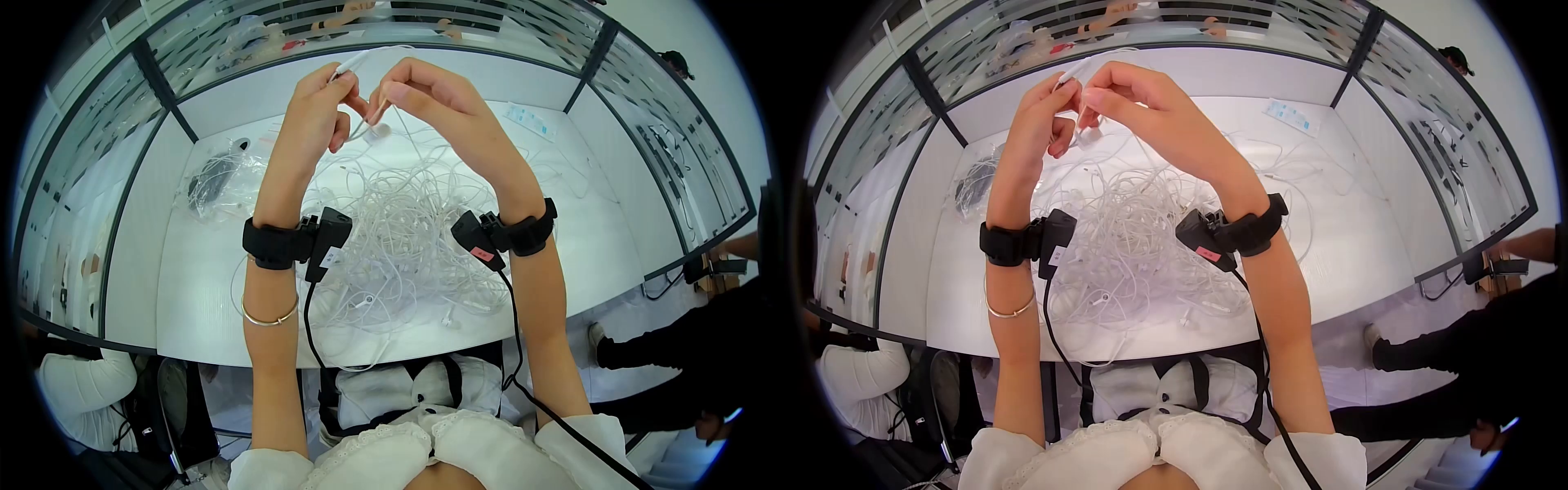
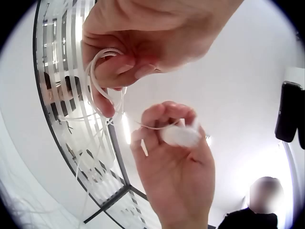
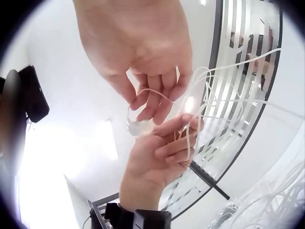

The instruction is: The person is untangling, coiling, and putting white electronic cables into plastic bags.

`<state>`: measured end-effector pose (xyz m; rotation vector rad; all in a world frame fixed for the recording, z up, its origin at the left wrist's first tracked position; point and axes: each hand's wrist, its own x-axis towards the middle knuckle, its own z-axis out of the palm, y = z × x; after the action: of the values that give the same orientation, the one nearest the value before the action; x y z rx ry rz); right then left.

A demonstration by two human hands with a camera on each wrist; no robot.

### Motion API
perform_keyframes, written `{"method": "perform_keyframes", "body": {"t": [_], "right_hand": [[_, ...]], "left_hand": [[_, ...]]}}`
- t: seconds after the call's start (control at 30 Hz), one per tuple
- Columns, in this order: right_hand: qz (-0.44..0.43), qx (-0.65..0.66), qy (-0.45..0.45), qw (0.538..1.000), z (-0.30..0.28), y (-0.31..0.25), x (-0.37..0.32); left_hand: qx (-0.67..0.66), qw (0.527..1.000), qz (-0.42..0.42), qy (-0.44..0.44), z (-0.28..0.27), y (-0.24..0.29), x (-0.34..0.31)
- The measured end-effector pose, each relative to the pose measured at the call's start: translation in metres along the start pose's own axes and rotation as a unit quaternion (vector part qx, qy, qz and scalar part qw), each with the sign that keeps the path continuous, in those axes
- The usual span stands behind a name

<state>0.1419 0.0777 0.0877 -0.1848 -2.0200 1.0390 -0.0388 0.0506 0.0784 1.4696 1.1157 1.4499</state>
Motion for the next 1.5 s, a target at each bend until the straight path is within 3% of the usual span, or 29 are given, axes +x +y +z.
{"method": "perform_keyframes", "body": {"t": [0.1, 0.2, 0.33, 0.43, 0.6, 0.7, 0.77, 0.9, 1.03, 1.1, 1.17, 1.27, 1.3, 1.37, 1.5], "right_hand": [[0.015, 0.051, -0.056, 0.997, -0.002, -0.015, -0.003], [0.003, 0.064, -0.011, 0.998, -0.013, -0.013, -0.002], [0.023, 0.064, 0.042, 0.997, -0.037, -0.019, -0.01], [0.052, -0.035, 0.038, 0.997, -0.055, -0.02, -0.015], [0.161, -0.084, -0.064, 0.981, -0.076, -0.023, -0.029], [0.237, -0.088, -0.119, 0.96, -0.086, -0.021, -0.038], [0.267, -0.075, -0.154, 0.948, -0.094, -0.017, -0.041], [0.224, -0.108, -0.192, 0.949, -0.082, -0.011, -0.041], [0.181, -0.14, -0.154, 0.961, -0.066, -0.015, -0.027], [0.114, -0.157, -0.021, 0.981, -0.057, -0.009, -0.018], [-0.074, -0.211, 0.139, 0.965, -0.032, -0.012, -0.011], [-0.101, -0.208, 0.094, 0.968, -0.009, -0.016, -0.008], [-0.06, -0.208, 0.022, 0.976, -0.011, -0.022, -0.01], [0.055, -0.009, -0.075, 0.996, -0.013, -0.03, -0.012], [0.085, 0.057, -0.05, 0.994, -0.031, -0.046, -0.015]], "left_hand": [[-0.024, 1.0, -0.003, -0.005, -0.001, -0.002, 0.003], [0.036, 0.999, 0.005, 0.02, -0.003, 0.005, 0.002], [0.228, 0.963, 0.061, 0.132, -0.009, 0.004, -0.003], [0.225, 0.971, 0.043, 0.07, -0.024, 0.008, -0.002], [0.254, 0.949, 0.112, 0.147, -0.021, 0.017, -0.009], [0.333, 0.905, 0.146, 0.222, -0.024, 0.023, -0.014], [0.291, 0.926, 0.128, 0.206, -0.032, 0.023, -0.012], [0.145, 0.97, 0.135, 0.139, -0.025, 0.03, -0.013], [0.152, 0.973, 0.143, 0.099, -0.01, 0.043, -0.025], [0.167, 0.969, 0.162, 0.089, 0.0, 0.046, -0.03], [0.16, 0.966, 0.177, 0.1, 0.012, 0.046, -0.033], [0.187, 0.96, 0.194, 0.081, 0.017, 0.052, -0.04], [0.18, 0.957, 0.21, 0.093, 0.019, 0.052, -0.041], [0.178, 0.95, 0.231, 0.115, 0.016, 0.053, -0.04], [0.159, 0.937, 0.268, 0.16, -0.016, 0.052, -0.036]]}}
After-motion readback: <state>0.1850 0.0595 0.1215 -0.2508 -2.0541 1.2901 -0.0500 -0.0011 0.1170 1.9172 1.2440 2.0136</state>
